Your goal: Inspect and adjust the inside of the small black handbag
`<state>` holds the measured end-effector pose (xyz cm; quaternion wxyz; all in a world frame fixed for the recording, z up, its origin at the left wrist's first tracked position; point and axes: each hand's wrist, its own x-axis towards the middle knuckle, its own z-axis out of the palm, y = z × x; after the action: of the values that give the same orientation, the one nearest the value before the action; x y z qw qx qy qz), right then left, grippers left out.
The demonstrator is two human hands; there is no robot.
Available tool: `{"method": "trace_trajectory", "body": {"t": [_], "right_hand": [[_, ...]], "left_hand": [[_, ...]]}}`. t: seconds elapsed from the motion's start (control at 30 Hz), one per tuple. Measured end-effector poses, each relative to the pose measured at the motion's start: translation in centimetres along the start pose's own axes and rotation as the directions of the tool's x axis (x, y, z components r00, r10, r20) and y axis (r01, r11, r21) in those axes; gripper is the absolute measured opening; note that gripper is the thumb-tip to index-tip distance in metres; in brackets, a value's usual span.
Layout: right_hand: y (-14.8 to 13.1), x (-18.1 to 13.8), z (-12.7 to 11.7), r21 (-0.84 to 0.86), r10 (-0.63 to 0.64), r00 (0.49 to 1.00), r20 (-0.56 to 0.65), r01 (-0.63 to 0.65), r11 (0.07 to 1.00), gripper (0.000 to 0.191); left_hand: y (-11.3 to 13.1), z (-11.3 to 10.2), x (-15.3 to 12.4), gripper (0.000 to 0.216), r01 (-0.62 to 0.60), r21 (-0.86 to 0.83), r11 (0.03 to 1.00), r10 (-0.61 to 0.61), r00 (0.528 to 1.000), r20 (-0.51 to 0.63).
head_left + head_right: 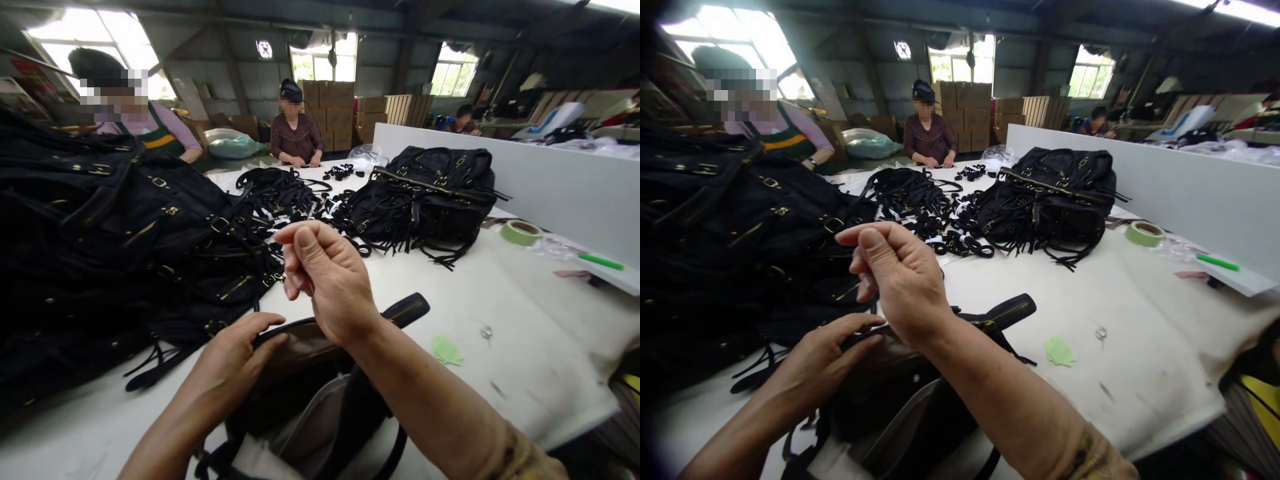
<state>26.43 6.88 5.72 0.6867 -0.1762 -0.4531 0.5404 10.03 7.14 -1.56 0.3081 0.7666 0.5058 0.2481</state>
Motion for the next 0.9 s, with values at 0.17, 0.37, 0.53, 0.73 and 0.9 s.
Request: {"method": "trace_trajectory", "body": {"t": [0.17,0.37,0.53,0.73,0.9], "right_hand": [[3.1,-0.3,-2.3,-0.612,0.385,0.883,0.269,-0.153,0.776,0.019],[8.3,-2.9,-5.7,-0.961,0.554,0.818,0.159,0.000,0.276,0.018],[9.3,-4.3,-5.6,-0.993,0.571,0.813,0.116,0.092,0.071,0.018],[9.8,-3.9,-5.8,-0.986,0.622,0.766,0.163,0.139,0.087,0.016],[10.0,-4.8,-5.8,-0.979,0.626,0.755,0.195,0.192,0.073,0.018]], "left_hand": [[-1.3,-0.1,1.0,0.031,0.160,0.072,0.985,-0.161,0.987,0.020],[-4.2,1.8,1.6,0.035,0.204,0.010,0.979,-0.204,0.975,0.092],[-5.9,2.6,-1.1,0.069,0.238,-0.001,0.971,-0.234,0.956,-0.177],[-7.0,0.4,-4.2,0.053,0.419,-0.150,0.896,-0.433,0.898,-0.077],[-6.5,-0.1,-5.0,0.037,0.397,-0.325,0.859,-0.413,0.911,0.021]]}}
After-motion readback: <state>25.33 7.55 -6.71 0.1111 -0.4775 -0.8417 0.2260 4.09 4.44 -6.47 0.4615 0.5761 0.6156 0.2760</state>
